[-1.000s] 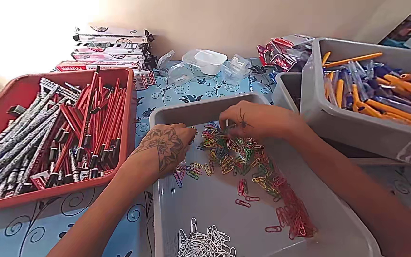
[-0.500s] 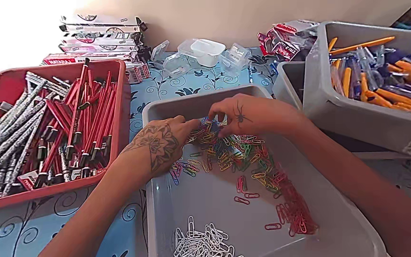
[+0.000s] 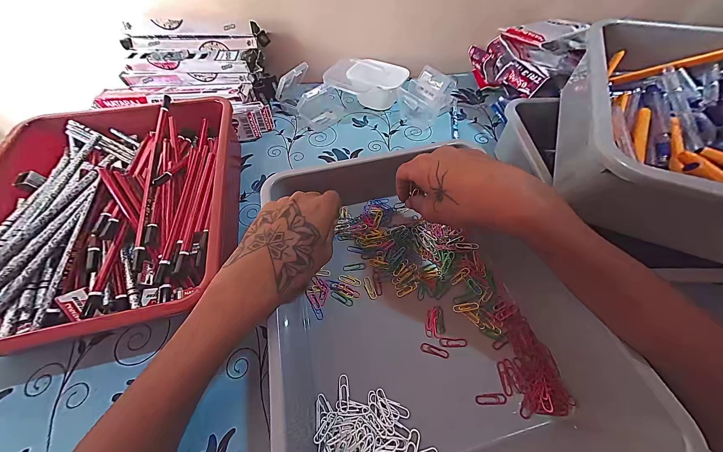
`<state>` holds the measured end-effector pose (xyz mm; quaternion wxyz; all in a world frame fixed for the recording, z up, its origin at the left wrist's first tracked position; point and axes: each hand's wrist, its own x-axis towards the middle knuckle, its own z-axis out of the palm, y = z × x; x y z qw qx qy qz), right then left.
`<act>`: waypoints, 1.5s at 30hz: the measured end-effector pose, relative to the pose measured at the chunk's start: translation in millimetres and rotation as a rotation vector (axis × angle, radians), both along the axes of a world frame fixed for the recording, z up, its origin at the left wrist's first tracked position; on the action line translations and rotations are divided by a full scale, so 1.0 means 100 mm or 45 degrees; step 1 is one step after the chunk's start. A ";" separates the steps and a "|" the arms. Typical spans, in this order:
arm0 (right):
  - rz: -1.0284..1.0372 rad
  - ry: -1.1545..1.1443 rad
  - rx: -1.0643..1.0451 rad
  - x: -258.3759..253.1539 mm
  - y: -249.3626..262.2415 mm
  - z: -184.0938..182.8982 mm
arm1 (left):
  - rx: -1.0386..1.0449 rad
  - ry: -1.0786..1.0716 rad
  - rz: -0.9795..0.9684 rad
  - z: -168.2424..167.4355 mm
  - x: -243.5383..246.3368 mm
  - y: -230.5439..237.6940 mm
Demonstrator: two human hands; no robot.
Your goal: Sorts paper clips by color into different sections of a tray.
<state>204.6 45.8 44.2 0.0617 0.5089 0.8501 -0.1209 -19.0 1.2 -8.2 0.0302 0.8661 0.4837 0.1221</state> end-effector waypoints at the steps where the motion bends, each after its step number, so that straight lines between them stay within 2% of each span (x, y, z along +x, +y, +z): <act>1: 0.006 0.011 -0.005 0.00 0.00 0.00 | 0.003 -0.033 0.014 0.01 0.00 -0.02; 7: 0.051 0.068 -0.079 0.02 0.01 -0.04 | -0.039 -0.170 -0.013 0.03 -0.01 -0.03; 12: 0.097 0.040 -0.116 0.03 0.01 -0.05 | 0.023 -0.142 -0.054 0.01 -0.01 -0.01; 19: 0.408 0.341 0.145 -0.09 0.02 -0.24 | -0.009 -0.082 -0.047 -0.04 -0.01 0.07; 23: 0.480 0.212 0.169 -0.27 0.00 -0.37 | 0.008 -0.070 -0.060 -0.06 -0.01 0.12; 26: 0.480 0.145 0.172 -0.33 0.03 -0.40 | -0.079 -0.041 -0.019 -0.02 0.02 0.12; 34: 0.526 0.527 0.266 -0.14 0.12 -0.41 | -0.179 -0.109 -0.027 0.04 0.03 0.13; 43: 0.475 0.621 0.076 -0.07 0.13 -0.31 | 0.038 -0.235 -0.114 -0.05 -0.01 0.16; 45: 0.459 0.610 0.035 -0.04 0.14 -0.31 | 0.270 -0.227 -0.189 -0.30 -0.14 0.34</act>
